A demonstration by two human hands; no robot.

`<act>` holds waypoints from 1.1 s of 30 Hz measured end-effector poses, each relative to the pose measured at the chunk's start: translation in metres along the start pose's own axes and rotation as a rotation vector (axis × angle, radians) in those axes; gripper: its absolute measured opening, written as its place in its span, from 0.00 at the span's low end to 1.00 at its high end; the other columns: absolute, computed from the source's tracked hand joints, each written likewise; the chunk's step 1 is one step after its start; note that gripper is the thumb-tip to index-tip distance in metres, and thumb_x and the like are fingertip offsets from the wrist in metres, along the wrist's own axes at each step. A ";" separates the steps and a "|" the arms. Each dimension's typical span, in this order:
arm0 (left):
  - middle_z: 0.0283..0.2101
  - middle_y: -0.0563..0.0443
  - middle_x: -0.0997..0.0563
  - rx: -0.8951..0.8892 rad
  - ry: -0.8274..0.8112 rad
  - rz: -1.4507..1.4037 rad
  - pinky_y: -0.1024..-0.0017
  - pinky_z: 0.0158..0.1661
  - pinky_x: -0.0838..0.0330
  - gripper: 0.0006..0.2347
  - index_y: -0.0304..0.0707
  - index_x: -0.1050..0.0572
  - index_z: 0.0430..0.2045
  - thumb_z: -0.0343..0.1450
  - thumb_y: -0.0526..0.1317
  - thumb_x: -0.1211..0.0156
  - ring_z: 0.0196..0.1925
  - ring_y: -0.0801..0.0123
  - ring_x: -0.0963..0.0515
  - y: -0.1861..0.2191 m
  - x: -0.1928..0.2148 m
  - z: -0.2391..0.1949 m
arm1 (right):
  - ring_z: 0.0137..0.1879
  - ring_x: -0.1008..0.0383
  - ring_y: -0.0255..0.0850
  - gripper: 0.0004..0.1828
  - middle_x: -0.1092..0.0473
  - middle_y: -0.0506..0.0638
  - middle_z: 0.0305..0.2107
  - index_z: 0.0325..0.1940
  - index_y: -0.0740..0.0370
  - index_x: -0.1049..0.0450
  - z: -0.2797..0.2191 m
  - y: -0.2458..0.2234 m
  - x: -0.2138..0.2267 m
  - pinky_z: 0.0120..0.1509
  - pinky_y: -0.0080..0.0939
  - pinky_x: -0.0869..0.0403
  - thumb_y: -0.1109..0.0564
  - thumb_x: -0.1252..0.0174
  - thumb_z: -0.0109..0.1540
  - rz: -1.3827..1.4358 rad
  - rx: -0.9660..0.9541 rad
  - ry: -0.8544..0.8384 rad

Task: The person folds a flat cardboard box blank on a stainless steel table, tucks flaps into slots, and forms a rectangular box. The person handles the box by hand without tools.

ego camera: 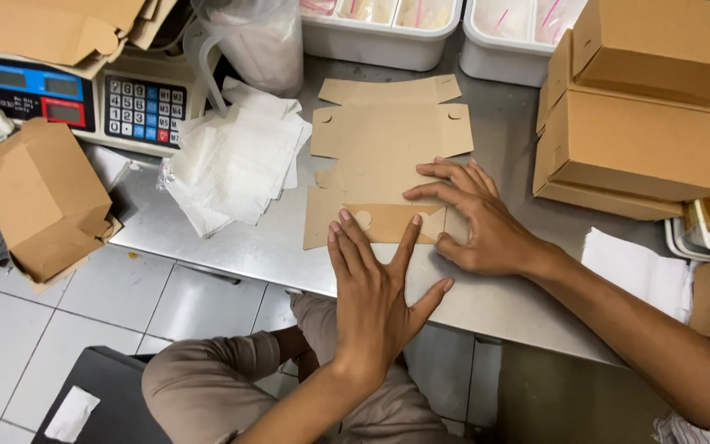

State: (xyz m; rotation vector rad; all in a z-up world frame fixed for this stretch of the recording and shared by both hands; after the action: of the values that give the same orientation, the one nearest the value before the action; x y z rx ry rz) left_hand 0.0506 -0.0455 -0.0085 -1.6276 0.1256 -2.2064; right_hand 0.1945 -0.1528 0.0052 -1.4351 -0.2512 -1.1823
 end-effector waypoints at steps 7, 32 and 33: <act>0.69 0.09 0.42 0.001 -0.002 -0.002 0.45 0.71 0.49 0.40 0.65 0.61 0.77 0.71 0.78 0.78 0.72 0.26 0.39 0.000 0.001 -0.002 | 0.82 0.50 0.51 0.33 0.40 0.51 0.71 0.65 0.45 0.28 -0.002 0.003 -0.005 0.81 0.67 0.65 0.63 0.49 0.56 0.014 -0.026 0.025; 0.69 0.09 0.42 0.005 0.014 -0.025 0.46 0.71 0.47 0.41 0.63 0.64 0.77 0.71 0.79 0.75 0.72 0.25 0.39 -0.001 0.000 -0.002 | 0.82 0.50 0.51 0.32 0.39 0.51 0.70 0.64 0.47 0.27 0.000 0.005 -0.005 0.81 0.67 0.62 0.68 0.59 0.60 -0.002 -0.004 0.042; 0.69 0.09 0.42 0.004 0.015 -0.028 0.46 0.71 0.47 0.41 0.63 0.63 0.77 0.71 0.79 0.74 0.72 0.25 0.39 -0.001 0.000 -0.002 | 0.82 0.50 0.51 0.33 0.39 0.52 0.70 0.64 0.47 0.27 0.000 0.005 -0.005 0.81 0.66 0.62 0.69 0.58 0.59 -0.007 0.002 0.044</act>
State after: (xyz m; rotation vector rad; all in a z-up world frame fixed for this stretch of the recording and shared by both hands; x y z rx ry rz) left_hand 0.0485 -0.0452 -0.0088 -1.6204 0.1024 -2.2389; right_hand 0.1961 -0.1525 -0.0016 -1.4056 -0.2273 -1.2177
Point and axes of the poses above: each hand's wrist, its own z-axis towards the middle knuckle, its own x-axis out of the back of the hand, y = z × x, the point moved 4 cm from there along z, towards the middle knuckle
